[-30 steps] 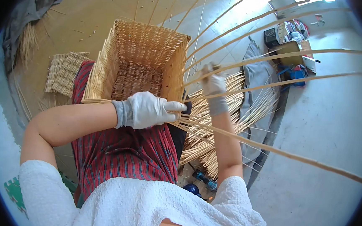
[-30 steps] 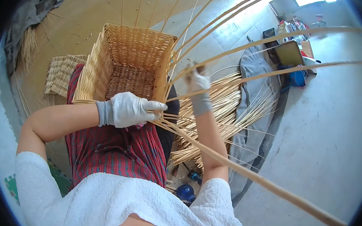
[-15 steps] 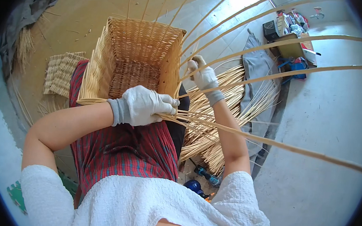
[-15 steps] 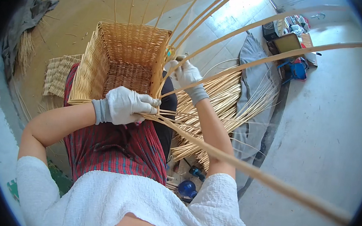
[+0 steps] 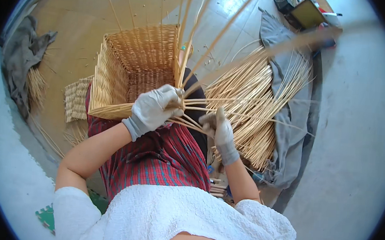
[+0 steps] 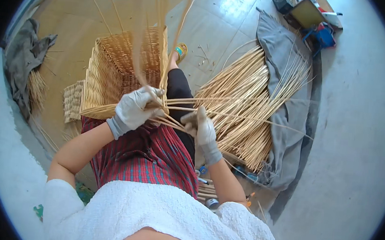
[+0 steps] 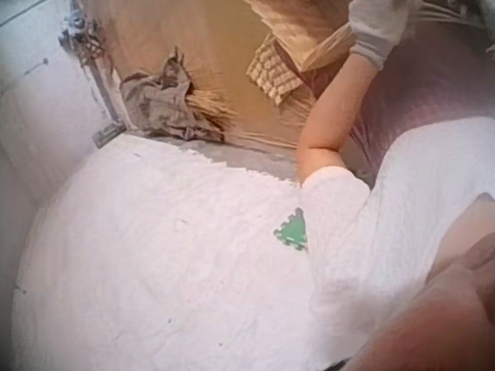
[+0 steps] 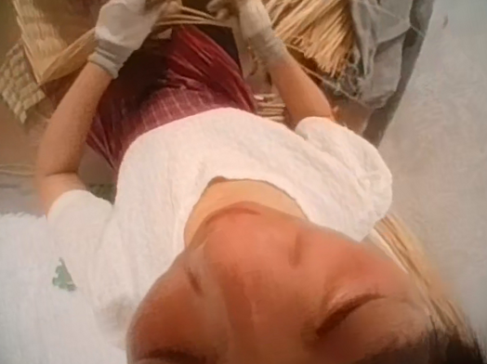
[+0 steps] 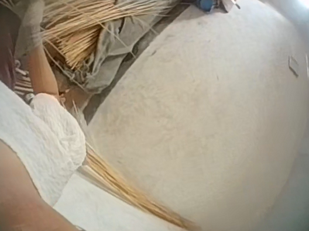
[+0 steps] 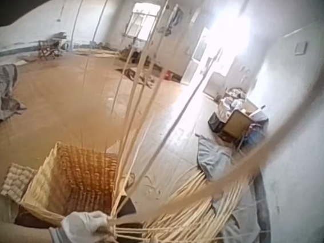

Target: The person weaves a rectangular basket using thin wooden strips. They sit on the floor and interlace the strips through the vertical frame of the basket, tightening the weave with gloved hands.

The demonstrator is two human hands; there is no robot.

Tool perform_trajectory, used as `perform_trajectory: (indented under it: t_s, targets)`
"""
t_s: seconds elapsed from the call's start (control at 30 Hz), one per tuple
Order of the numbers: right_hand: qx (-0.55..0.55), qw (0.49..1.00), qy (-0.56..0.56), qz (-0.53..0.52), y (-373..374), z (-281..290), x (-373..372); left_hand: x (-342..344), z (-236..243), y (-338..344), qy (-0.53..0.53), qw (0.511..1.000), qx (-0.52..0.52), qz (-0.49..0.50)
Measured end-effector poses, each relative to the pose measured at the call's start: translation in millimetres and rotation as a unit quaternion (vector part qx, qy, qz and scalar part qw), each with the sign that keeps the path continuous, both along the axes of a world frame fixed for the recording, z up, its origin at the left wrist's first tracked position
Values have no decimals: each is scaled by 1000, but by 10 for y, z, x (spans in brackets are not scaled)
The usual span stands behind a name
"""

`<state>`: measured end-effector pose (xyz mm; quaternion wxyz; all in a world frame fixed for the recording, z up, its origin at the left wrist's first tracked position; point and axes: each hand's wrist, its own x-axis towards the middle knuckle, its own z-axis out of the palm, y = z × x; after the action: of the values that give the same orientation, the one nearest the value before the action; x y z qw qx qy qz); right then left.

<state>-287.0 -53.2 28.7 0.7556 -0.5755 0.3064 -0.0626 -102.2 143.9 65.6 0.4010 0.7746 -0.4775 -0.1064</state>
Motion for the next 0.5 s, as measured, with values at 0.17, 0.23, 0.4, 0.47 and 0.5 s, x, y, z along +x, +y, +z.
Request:
perform_trajectory:
  t_s: [0.17,0.23,0.4,0.47,0.5]
  targets:
    - [-119,986,-75,-89,146,-40,-22,-54,-11,-28,-9,1000,3,20]
    - [-493,846,-202,13,293,-12,-180,-25,2,-62,-32,999,14,26]
    - [-434,892,-4,127,-127,685,847,-31,-64,-42,-79,997,-19,-16]
    - [-444,879,2,176,-241,409,1348,-25,-56,-72,-106,993,-23,-48]
    - [-461,863,-3,209,-273,238,1522,3,-52,-108,-106,993,-30,-52]
